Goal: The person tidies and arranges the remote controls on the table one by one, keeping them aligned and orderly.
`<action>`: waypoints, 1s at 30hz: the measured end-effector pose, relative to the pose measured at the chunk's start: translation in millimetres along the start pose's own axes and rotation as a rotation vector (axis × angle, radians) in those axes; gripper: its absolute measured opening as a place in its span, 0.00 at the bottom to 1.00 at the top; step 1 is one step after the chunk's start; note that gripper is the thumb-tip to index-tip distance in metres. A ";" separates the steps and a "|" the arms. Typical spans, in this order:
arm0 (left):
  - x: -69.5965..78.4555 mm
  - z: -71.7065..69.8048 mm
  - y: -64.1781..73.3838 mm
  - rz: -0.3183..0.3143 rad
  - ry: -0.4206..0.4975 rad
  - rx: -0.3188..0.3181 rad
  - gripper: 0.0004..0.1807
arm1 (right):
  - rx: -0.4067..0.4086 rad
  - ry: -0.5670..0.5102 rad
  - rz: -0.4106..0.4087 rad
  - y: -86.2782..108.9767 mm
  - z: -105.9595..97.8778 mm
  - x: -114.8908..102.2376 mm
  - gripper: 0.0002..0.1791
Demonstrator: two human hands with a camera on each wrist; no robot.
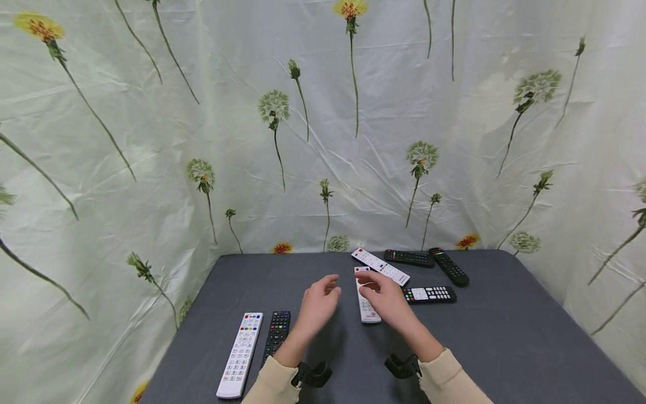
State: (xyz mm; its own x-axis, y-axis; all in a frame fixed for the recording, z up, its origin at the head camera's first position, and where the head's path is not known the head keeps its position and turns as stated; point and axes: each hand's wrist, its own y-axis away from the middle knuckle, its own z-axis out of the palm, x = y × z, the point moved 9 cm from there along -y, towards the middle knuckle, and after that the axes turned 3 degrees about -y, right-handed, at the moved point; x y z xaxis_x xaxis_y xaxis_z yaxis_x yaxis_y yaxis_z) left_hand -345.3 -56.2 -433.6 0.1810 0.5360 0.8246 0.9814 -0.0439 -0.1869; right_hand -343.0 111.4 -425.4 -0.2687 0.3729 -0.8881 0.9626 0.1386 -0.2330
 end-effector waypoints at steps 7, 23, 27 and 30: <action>-23.4 39.4 -11.1 -0.183 0.358 -0.060 0.22 | 0.069 0.057 0.086 -11.3 -15.8 29.3 0.19; -61.3 92.3 -16.2 -0.368 0.674 -0.115 0.26 | 0.010 -0.033 0.255 -17.2 -3.6 87.6 0.28; -65.1 95.1 -15.7 -0.382 0.640 -0.084 0.26 | 0.013 -0.015 0.234 -17.0 -3.1 92.4 0.29; -65.3 94.8 -15.2 -0.359 0.609 -0.073 0.27 | 0.007 -0.028 0.236 -15.7 -2.5 92.8 0.29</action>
State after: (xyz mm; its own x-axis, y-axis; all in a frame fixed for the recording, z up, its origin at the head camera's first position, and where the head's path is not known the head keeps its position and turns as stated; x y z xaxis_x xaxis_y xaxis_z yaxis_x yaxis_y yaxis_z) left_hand -378.1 -10.6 -535.2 -0.1717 -0.0378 0.9844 0.9850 -0.0210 0.1711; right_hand -383.1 146.2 -503.1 -0.0350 0.3690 -0.9288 0.9988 0.0442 -0.0201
